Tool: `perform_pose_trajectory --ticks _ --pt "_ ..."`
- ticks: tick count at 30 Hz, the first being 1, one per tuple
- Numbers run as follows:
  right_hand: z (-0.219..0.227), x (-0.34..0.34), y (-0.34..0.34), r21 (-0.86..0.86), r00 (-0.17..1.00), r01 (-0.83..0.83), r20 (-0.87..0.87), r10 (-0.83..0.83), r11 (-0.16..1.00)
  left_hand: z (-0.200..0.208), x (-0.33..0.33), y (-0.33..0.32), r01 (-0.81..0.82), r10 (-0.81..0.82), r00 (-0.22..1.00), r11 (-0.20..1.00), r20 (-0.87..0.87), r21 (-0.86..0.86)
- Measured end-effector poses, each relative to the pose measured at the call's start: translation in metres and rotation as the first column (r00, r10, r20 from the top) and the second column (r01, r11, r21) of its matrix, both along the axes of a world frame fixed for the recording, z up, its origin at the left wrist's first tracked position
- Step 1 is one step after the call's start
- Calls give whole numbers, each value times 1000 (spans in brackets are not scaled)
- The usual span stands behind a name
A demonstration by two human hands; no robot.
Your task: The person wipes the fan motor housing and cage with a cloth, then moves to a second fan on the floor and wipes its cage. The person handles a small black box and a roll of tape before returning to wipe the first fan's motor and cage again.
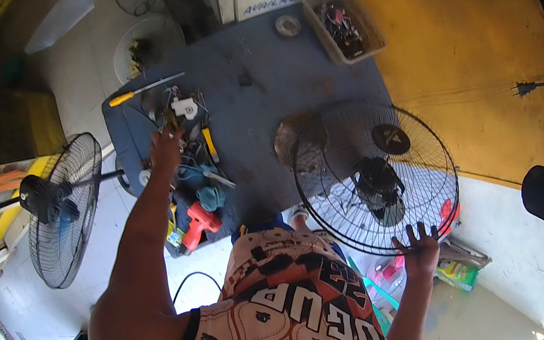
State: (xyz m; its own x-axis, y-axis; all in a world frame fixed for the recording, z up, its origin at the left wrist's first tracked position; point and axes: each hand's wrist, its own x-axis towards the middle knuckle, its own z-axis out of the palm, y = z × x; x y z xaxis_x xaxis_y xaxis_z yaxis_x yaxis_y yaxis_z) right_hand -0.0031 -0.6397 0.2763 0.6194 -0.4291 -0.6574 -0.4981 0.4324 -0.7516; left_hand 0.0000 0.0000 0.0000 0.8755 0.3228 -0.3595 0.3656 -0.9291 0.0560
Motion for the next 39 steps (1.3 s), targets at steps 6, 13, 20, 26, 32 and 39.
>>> perform_pose_trajectory --ticks 6,13,20,26,32,39 --pt "-23 -11 -28 34 999 34 21 -35 999 -22 -16 34 -184 260 899 955 352 -234" --pt "-26 -13 -29 35 999 6 47 -7 999 -34 -16 86 -660 870 311 488 383 -571" --pt "-9 -3 -17 99 999 46 14 -48 994 -43 -33 58 -732 872 189 432 452 -527" --pt "-14 -10 -15 14 998 52 39 -53 999 -11 -17 -88 -347 494 694 867 524 -358" --pt "-16 -16 -17 17 995 -5 100 3 1000 8 -15 -113 182 -151 968 972 200 -146" --pt "-12 -21 2 -71 988 -27 148 37 997 -3 -25 -88 2 3 999 993 39 -116"
